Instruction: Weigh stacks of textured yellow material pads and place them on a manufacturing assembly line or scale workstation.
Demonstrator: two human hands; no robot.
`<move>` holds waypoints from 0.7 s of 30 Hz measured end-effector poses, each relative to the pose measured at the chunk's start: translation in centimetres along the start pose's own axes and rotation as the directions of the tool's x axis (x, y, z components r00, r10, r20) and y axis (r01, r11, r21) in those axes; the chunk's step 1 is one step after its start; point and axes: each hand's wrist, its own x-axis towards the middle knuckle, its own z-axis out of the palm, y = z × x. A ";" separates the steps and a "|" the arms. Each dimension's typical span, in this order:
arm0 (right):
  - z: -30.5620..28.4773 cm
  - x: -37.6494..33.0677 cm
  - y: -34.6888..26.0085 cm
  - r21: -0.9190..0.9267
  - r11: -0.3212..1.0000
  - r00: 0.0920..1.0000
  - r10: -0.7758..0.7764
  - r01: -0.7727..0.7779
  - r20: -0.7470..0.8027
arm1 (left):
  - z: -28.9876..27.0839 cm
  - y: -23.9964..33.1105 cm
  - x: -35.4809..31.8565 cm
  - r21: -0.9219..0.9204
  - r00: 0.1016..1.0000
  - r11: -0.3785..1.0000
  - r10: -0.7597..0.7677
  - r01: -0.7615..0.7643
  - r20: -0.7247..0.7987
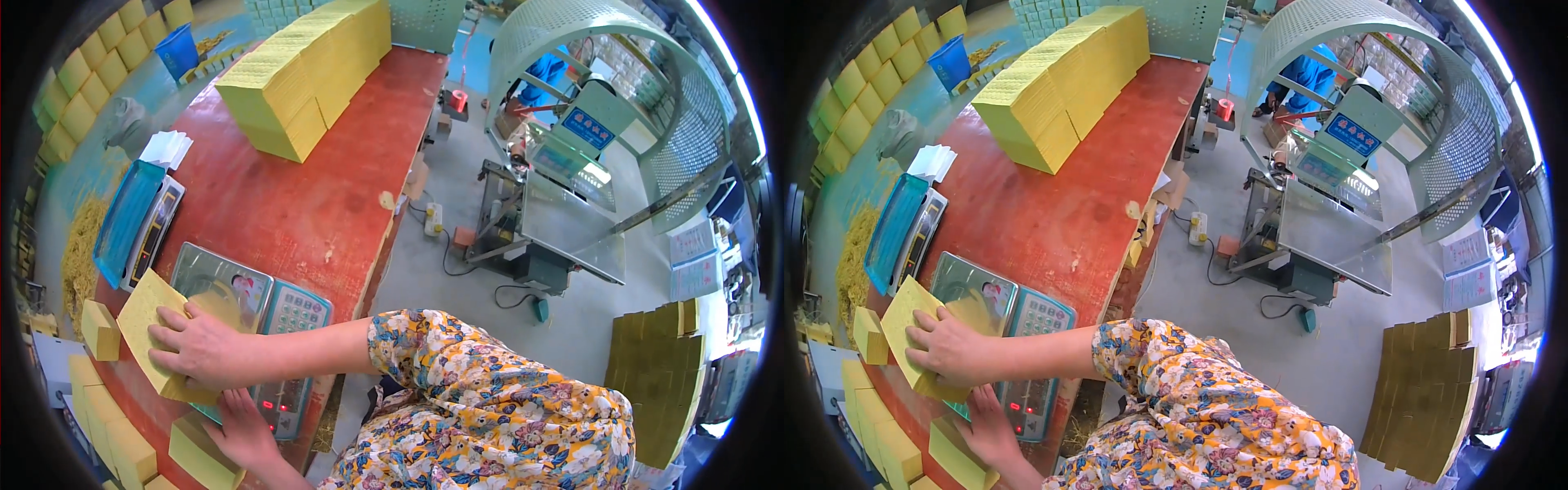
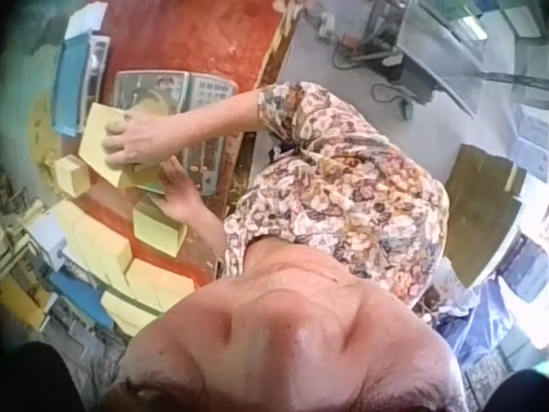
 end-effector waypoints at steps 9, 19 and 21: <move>3.0 1.0 -1.2 -0.091 0.990 0.993 -0.108 0.111 0.038 | -10.2 15.4 -4.7 0.870 0.577 -0.425 0.656 -0.250 0.486; -3.0 2.2 -5.6 -0.253 0.966 0.962 0.013 0.058 0.272 | -11.0 13.2 -4.4 0.612 0.687 -0.712 0.635 0.344 0.354; -3.1 2.5 -9.9 -0.092 0.993 0.965 -0.050 0.076 0.256 | -11.2 13.9 -6.1 0.643 0.701 -0.676 0.651 0.360 0.291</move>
